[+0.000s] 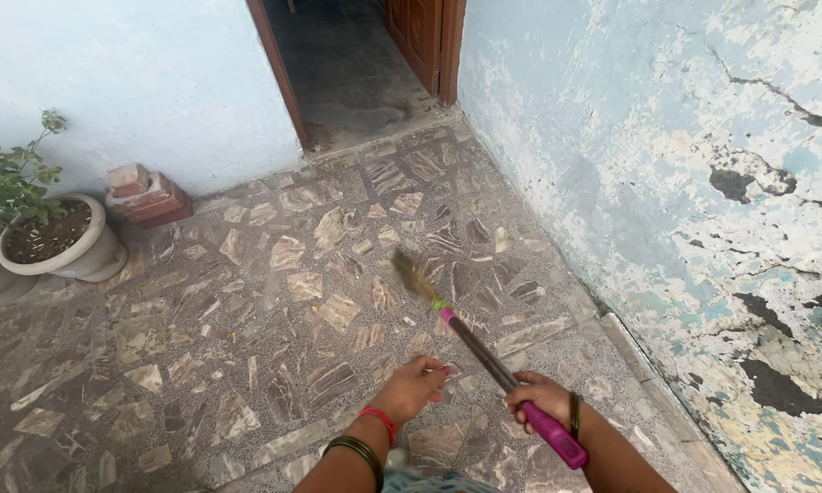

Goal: The person sweeps the tiled floor of an outdoor terrace and a set of stairs using a long-handled broom.

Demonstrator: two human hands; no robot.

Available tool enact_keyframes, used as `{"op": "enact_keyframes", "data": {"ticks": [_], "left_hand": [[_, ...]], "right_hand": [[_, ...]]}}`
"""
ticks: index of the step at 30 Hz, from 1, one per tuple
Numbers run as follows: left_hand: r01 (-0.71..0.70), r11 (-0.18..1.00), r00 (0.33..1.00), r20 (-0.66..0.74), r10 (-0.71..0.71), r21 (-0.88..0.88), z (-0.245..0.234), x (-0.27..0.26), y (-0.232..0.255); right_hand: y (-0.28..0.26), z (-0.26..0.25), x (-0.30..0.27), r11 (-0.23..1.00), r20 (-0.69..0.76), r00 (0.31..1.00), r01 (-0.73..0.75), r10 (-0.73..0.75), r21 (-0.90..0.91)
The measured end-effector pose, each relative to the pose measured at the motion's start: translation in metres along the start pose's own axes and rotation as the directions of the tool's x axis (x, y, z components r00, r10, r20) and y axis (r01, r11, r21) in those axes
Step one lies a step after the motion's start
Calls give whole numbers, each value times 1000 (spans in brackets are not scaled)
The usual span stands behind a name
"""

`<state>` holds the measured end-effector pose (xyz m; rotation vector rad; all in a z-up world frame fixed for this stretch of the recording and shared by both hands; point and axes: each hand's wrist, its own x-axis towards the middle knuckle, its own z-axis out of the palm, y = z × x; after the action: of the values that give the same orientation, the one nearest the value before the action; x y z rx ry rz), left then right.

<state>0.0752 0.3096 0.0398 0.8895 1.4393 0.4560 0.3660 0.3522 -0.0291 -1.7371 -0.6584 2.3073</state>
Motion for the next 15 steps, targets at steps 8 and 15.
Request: {"op": "enact_keyframes", "data": {"ticks": [8,15], "left_hand": [[-71,992,997,1,71,-105,-21,57,-15],[-15,980,999,33,22,-198,-42,112,-6]], "right_hand": [[-6,-77,53,974,-200,966,191,-165,119],[-51,-96,91,987,-314,949,22,30,160]]}}
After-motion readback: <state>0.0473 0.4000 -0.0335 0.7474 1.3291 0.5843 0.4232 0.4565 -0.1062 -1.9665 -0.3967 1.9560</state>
